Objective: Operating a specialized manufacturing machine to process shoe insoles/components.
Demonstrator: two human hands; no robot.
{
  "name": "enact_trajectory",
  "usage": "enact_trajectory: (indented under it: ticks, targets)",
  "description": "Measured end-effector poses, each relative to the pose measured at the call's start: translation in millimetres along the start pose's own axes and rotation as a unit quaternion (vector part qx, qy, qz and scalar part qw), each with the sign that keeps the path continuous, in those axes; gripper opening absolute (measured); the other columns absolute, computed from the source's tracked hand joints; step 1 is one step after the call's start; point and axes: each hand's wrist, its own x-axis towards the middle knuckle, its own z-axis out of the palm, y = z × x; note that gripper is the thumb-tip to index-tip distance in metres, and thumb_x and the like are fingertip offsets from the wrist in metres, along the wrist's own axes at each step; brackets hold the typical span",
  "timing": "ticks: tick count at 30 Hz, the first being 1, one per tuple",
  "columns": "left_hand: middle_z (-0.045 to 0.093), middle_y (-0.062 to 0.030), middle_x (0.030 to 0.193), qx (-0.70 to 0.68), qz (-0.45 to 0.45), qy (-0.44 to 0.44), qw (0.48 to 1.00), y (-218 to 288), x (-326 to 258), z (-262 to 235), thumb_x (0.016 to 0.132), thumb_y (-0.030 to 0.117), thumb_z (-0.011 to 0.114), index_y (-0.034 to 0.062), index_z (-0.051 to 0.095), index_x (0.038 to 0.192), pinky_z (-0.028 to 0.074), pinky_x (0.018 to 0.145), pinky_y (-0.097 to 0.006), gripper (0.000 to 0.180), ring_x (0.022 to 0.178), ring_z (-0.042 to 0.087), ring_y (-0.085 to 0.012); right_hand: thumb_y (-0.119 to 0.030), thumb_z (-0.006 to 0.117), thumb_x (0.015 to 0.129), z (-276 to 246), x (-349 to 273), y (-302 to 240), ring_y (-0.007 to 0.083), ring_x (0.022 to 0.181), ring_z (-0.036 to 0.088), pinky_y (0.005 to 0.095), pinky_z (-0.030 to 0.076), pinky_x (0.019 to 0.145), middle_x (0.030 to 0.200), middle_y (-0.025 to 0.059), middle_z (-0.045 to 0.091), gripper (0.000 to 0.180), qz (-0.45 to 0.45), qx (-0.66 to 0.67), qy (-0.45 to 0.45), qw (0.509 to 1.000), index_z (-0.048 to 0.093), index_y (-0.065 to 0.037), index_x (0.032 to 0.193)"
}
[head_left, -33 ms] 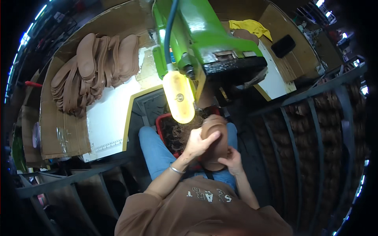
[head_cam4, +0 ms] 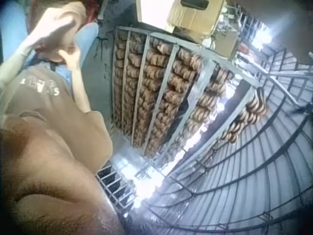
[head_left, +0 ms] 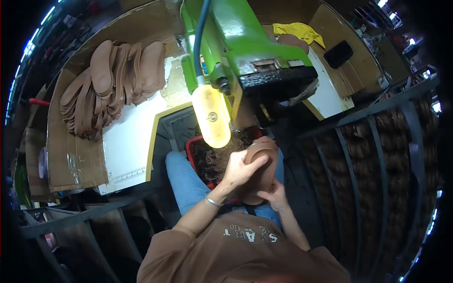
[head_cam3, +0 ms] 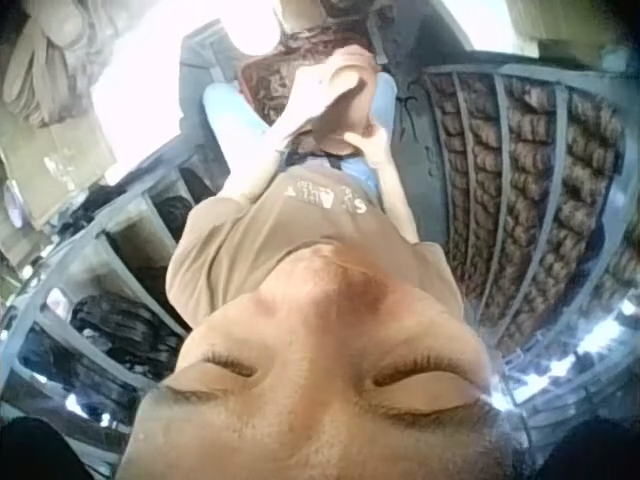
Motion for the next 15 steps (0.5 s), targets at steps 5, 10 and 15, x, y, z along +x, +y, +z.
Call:
enact_trajectory:
  ticks: [5, 10, 15]
  targets:
    - [0.066, -0.0054, 0.075, 0.083, 0.010, 0.045, 0.996, 44, 24, -12, 0.082, 0.023, 0.067, -0.0011, 0.066, 0.094, 0.048, 0.064, -0.023, 0.027, 0.067, 0.060, -0.0113, -0.004, 0.076, 0.069, 23, -8, 6, 0.0148, 0.095, 0.058, 0.0279, 0.047, 0.083, 0.102, 0.0097, 0.062, 0.048, 0.044, -0.028, -0.029, 0.998, 0.055, 0.005, 0.111]
    - [0.066, -0.0091, 0.086, 0.043, 0.057, 0.109, 0.991, 33, 5, -13, 0.082, 0.018, 0.067, -0.0028, 0.064, 0.098, 0.047, 0.071, -0.024, 0.026, 0.077, 0.060, -0.0120, -0.001, 0.075, 0.065, -12, -17, -16, 0.0164, 0.096, 0.058, 0.0290, 0.046, 0.086, 0.106, 0.0114, 0.061, 0.053, 0.055, 0.011, -0.012, 0.998, 0.053, 0.006, 0.113]
    - [0.065, -0.0080, 0.090, -0.028, 0.113, 0.127, 0.985, 24, 5, -9, 0.084, 0.013, 0.064, -0.0072, 0.061, 0.103, 0.047, 0.076, -0.024, 0.028, 0.081, 0.059, -0.0110, 0.001, 0.072, 0.064, -49, -2, -69, 0.0178, 0.094, 0.058, 0.0298, 0.049, 0.083, 0.101, 0.0101, 0.059, 0.046, -0.085, 0.050, 0.085, 0.991, 0.050, -0.001, 0.105]
